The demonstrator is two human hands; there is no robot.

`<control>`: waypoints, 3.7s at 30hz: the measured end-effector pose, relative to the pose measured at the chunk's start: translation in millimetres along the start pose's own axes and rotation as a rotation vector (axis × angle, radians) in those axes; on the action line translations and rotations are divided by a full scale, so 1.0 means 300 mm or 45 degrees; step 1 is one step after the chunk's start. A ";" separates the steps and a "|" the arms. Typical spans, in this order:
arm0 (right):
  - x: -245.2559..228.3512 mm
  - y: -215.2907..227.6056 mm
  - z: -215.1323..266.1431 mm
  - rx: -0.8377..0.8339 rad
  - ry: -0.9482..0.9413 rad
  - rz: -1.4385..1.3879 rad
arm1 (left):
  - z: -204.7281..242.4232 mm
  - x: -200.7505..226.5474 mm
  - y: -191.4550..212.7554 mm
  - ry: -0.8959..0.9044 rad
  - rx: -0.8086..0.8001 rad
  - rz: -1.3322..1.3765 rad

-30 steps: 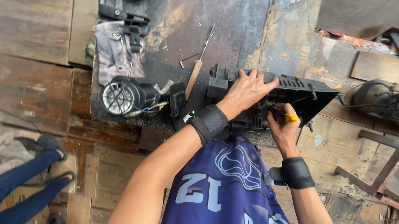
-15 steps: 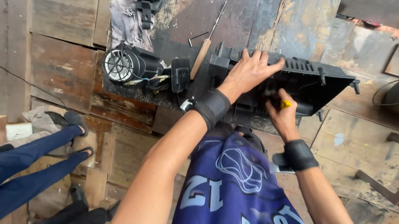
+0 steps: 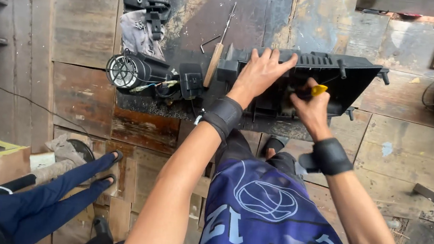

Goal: The recorder is disassembling and inspecting the internal components of a high-pressure washer unit on a wooden workbench.

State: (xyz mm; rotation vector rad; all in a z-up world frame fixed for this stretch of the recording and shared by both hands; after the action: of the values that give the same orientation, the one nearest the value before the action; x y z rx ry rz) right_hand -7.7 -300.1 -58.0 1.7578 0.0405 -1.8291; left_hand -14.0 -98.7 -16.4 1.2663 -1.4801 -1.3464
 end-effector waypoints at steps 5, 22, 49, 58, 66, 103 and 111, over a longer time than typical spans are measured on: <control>0.040 -0.031 0.003 -0.034 -0.002 0.072 | -0.002 -0.014 0.009 -0.016 -0.003 0.024; -0.131 -0.163 0.032 0.113 0.128 -0.078 | 0.025 -0.011 -0.012 0.033 0.078 0.006; -0.231 -0.201 0.127 -0.314 0.475 0.139 | 0.013 -0.013 -0.036 -0.012 0.083 -0.031; -0.181 -0.394 0.139 0.047 -0.005 -0.312 | 0.012 -0.018 -0.071 -0.051 0.144 0.017; -0.165 -0.397 0.082 0.066 -0.074 -0.264 | 0.011 -0.015 -0.060 -0.039 0.090 0.039; -0.092 -0.351 0.071 -0.075 -0.434 -0.431 | 0.020 -0.029 -0.007 -0.071 -0.019 0.049; -0.288 -0.424 0.082 -0.224 0.002 0.041 | 0.025 -0.025 -0.010 -0.053 0.092 -0.028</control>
State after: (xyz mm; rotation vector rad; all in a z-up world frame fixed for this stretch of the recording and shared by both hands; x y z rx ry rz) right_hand -89.0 -172.1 -22.9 1.6281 0.1678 -1.7452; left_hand -18.9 -89.5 -19.9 1.3105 -1.5604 -1.3517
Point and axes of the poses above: each hand's wrist, its own z-axis away from the middle knuckle, its own y-axis out of the back of the hand, x = y × z, the point moved 1 cm from there along -z, towards the middle knuckle, and after that the axes turned 3 degrees about -z, right-handed, at the moved point
